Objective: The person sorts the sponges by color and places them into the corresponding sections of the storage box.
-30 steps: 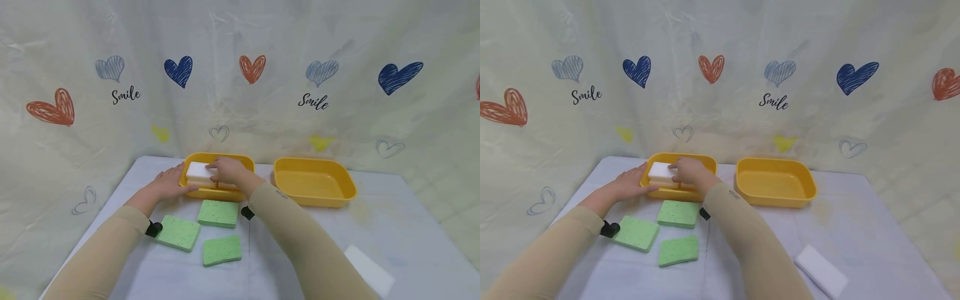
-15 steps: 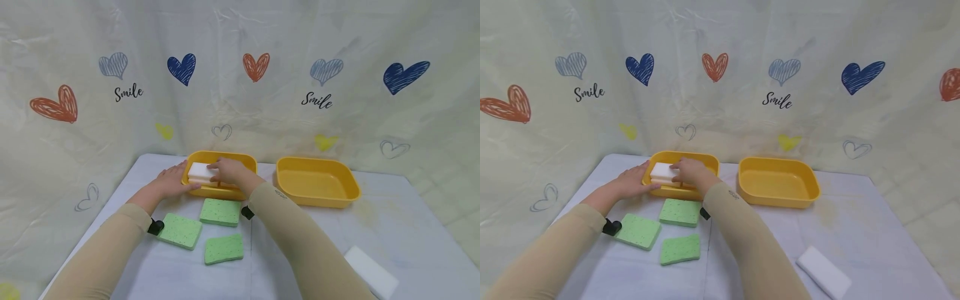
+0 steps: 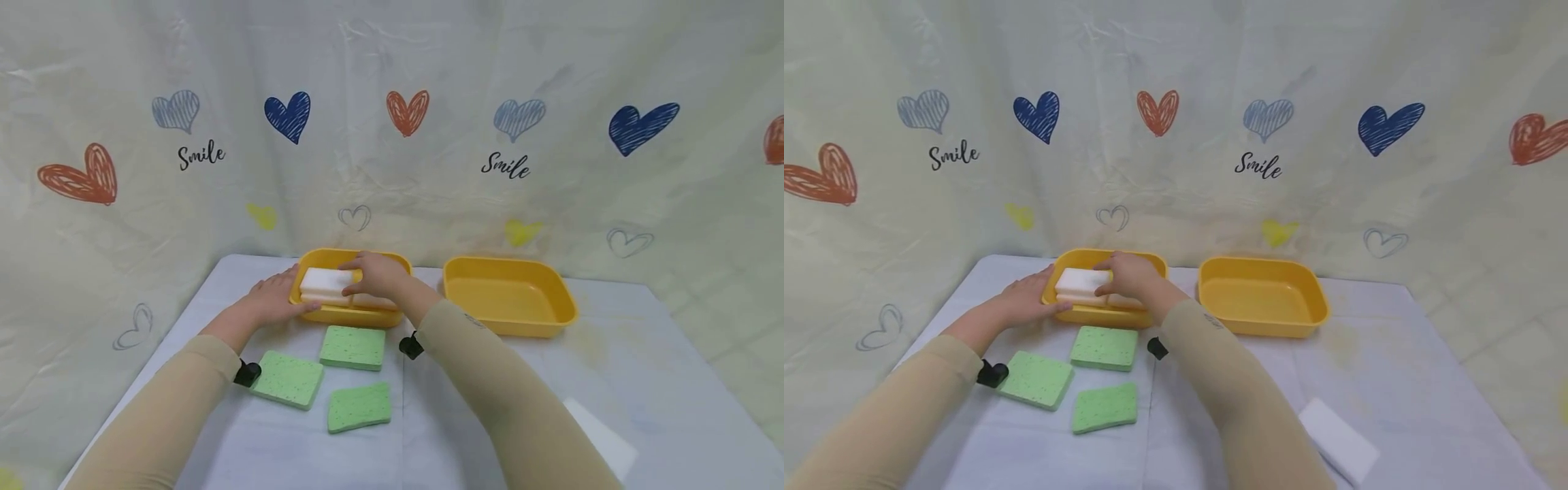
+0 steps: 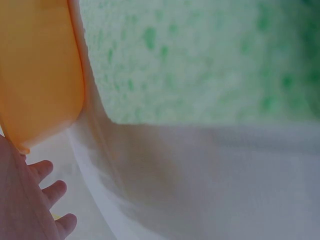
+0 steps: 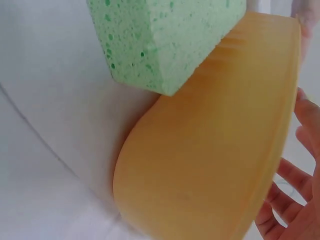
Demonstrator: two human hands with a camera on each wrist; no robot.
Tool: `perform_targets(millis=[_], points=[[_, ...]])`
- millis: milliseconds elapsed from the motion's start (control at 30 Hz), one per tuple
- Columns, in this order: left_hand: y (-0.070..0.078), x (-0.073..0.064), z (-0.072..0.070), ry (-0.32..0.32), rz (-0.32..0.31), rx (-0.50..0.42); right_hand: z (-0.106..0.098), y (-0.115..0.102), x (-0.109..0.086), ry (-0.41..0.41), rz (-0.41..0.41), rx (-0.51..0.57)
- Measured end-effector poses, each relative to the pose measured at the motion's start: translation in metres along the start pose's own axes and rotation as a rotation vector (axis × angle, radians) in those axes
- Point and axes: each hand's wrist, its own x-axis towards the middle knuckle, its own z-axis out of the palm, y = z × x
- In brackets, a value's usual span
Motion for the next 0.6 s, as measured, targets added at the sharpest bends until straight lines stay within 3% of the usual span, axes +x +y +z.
perform_targets(millis=[367,600], points=[[-0.004,0.002,0.005,0.03,0.018,-0.026,-0.018,0.019,-0.039,0.029,-0.025,0.038],[-0.001,0.0,0.003,0.031,0.034,-0.012,-0.027,0.034,-0.075,0.054,-0.007,0.013]])
